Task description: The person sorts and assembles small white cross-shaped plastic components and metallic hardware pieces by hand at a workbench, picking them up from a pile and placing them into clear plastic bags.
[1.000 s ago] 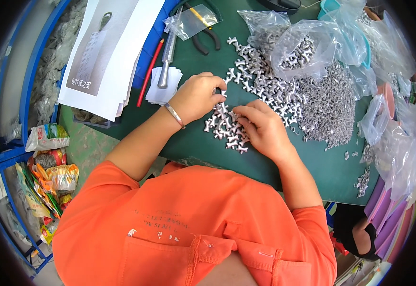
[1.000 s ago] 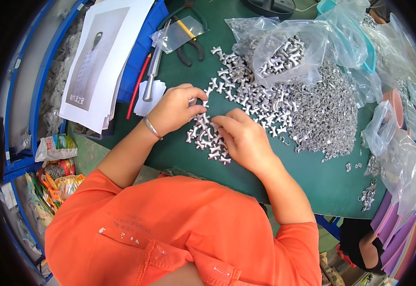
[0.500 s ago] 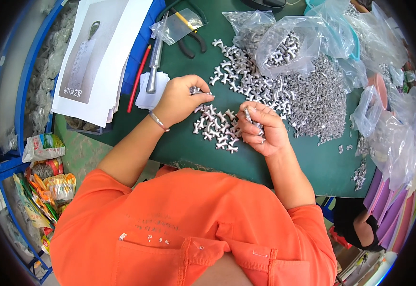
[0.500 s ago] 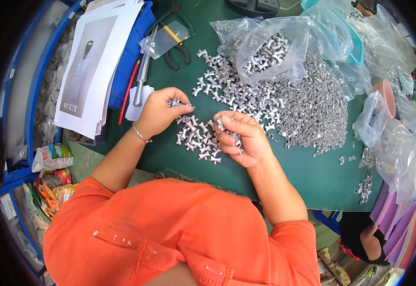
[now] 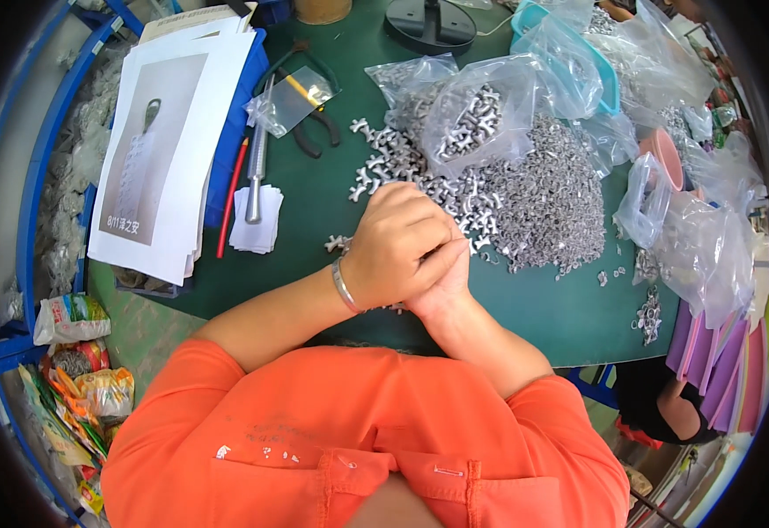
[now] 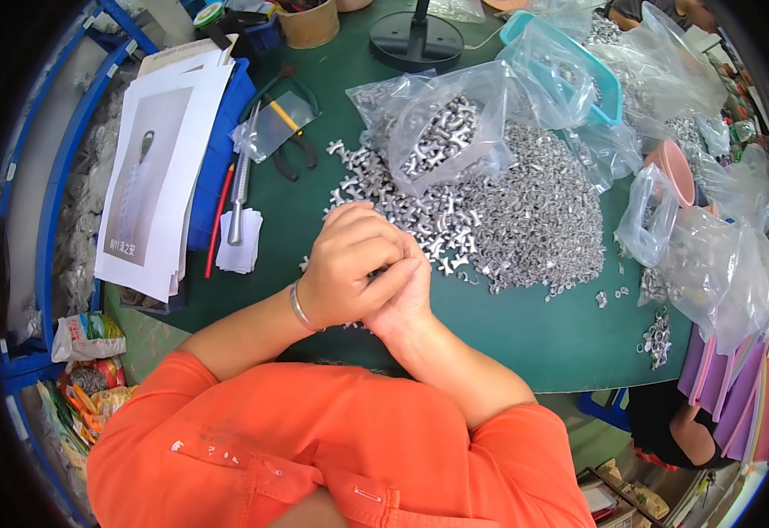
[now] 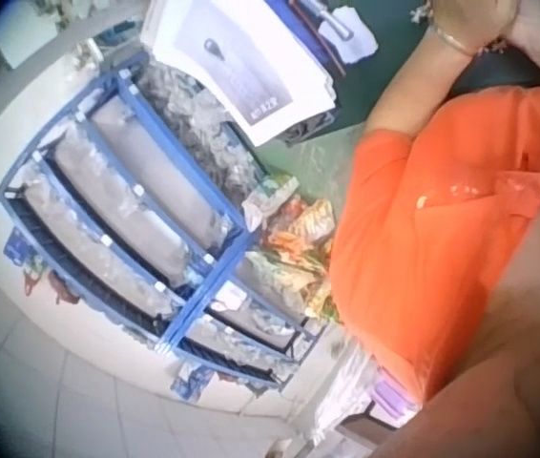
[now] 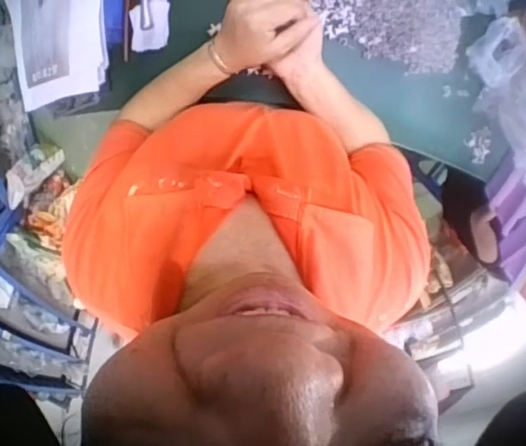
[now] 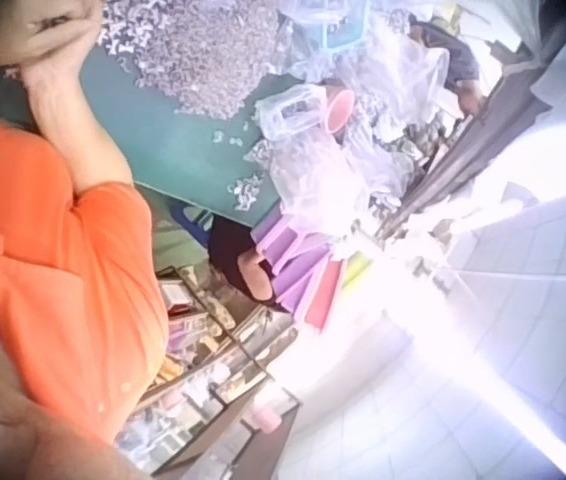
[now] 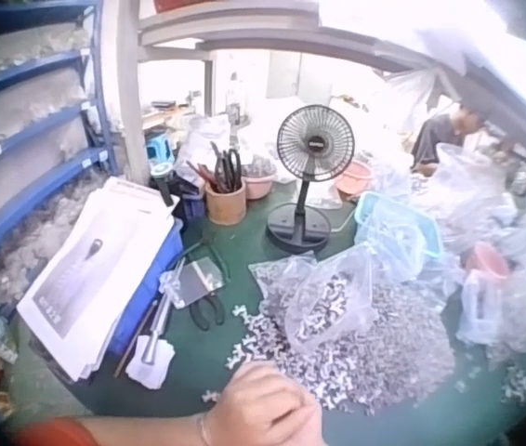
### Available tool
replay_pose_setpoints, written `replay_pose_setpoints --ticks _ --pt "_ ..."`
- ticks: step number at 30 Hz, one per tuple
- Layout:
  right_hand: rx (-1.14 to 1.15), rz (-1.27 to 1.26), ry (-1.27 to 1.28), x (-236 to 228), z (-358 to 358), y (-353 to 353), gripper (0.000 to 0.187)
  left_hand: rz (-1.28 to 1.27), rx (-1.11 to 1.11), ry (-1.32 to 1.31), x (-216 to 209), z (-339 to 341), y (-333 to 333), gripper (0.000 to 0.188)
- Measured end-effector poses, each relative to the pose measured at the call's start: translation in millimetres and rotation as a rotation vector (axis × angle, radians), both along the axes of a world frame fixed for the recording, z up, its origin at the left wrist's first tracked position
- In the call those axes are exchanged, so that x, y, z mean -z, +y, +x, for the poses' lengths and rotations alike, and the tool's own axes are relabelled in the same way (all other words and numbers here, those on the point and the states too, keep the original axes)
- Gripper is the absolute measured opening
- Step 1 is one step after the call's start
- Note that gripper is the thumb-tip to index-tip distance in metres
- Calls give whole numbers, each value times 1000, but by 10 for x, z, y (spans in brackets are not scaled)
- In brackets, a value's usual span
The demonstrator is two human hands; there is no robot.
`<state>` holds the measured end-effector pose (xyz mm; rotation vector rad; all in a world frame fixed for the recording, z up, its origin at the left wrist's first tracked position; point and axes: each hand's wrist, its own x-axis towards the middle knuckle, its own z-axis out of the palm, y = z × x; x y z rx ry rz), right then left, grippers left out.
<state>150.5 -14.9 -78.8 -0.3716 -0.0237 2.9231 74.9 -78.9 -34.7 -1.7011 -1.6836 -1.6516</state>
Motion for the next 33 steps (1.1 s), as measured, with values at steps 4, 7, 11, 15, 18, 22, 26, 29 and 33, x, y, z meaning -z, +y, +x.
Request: replay_pose_setpoints --ticks 4,7,11,15,18,22,26,29,33 --pt "73 -53 -175 -153 51 133 20 15 -9 -294 64 41 -124 8" --pt "121 -83 -143 -325 -50 228 20 -7 -61 -262 99 29 -56 11" --pt "160 -185 -295 -395 -191 147 20 -44 -47 -138 84 -14 21 17" --pt "85 -144 -93 -427 -185 250 18 126 2 -459 117 18 -123 23" --pt "350 18 14 -620 -310 622 17 195 -101 -431 174 -145 -275 23" --pt "921 606 -267 -640 -658 1114 12 130 -146 -469 273 -250 -524 27" --pt "770 1188 -519 -524 -718 1314 17 49 -172 -460 295 -295 -706 17" --pt "666 1559 -599 -614 -527 1273 27 -267 -160 -476 275 -313 -899 11" --pt "573 1898 -481 -623 -75 1010 23 -812 -271 -374 221 -218 -1039 43"
